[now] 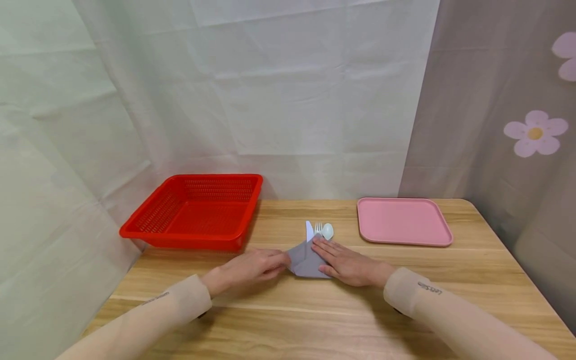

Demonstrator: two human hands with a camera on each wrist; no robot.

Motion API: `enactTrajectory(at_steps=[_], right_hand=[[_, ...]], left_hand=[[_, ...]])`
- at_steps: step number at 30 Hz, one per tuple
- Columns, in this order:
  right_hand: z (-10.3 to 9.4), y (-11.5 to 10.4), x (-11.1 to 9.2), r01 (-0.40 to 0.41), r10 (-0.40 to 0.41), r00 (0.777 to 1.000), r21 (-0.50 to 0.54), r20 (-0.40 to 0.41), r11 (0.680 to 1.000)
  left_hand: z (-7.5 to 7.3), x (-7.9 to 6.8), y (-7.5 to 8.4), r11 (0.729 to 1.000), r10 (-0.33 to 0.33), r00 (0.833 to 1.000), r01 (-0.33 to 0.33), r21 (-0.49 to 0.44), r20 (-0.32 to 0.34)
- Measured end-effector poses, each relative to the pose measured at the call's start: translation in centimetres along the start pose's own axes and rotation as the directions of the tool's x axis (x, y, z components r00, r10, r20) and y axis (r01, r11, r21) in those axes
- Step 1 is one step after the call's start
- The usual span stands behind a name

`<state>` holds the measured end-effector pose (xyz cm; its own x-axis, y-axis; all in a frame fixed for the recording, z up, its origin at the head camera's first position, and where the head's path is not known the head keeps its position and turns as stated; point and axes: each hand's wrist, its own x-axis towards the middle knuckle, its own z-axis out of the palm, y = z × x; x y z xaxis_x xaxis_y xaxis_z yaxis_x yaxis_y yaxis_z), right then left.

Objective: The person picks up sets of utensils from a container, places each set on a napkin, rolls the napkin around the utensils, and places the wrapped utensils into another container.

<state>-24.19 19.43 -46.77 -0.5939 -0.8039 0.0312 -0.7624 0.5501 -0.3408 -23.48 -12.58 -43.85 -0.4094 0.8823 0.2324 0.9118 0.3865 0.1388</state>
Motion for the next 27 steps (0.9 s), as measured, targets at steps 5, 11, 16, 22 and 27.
enactTrajectory(at_steps=[5,11,16,22,27], right_hand=[[0.0,0.0,0.0,0.008,-0.008,1.000,-0.020,-0.008,1.000],[0.0,0.1,-0.1,0.002,-0.002,1.000,0.035,-0.012,0.999],[0.1,0.3,-0.2,0.074,-0.074,0.997,-0.002,-0.023,0.997],[0.1,0.4,-0.1,0.166,-0.169,0.985,-0.098,-0.031,0.981],[-0.2,0.4,0.0,0.141,-0.141,0.990,-0.052,0.000,0.989]], left_hand=[[0.4,0.3,0.2,0.980,0.064,0.996,-0.075,0.182,0.066],[0.8,0.6,0.5,0.940,0.052,0.987,-0.099,0.327,0.151],[1.1,0.7,0.6,0.936,0.034,0.985,-0.091,0.340,0.172],[1.2,0.7,0.5,0.935,0.038,0.983,-0.098,0.341,0.177],[1.0,0.7,0.4,0.942,0.044,0.985,-0.096,0.322,0.165]])
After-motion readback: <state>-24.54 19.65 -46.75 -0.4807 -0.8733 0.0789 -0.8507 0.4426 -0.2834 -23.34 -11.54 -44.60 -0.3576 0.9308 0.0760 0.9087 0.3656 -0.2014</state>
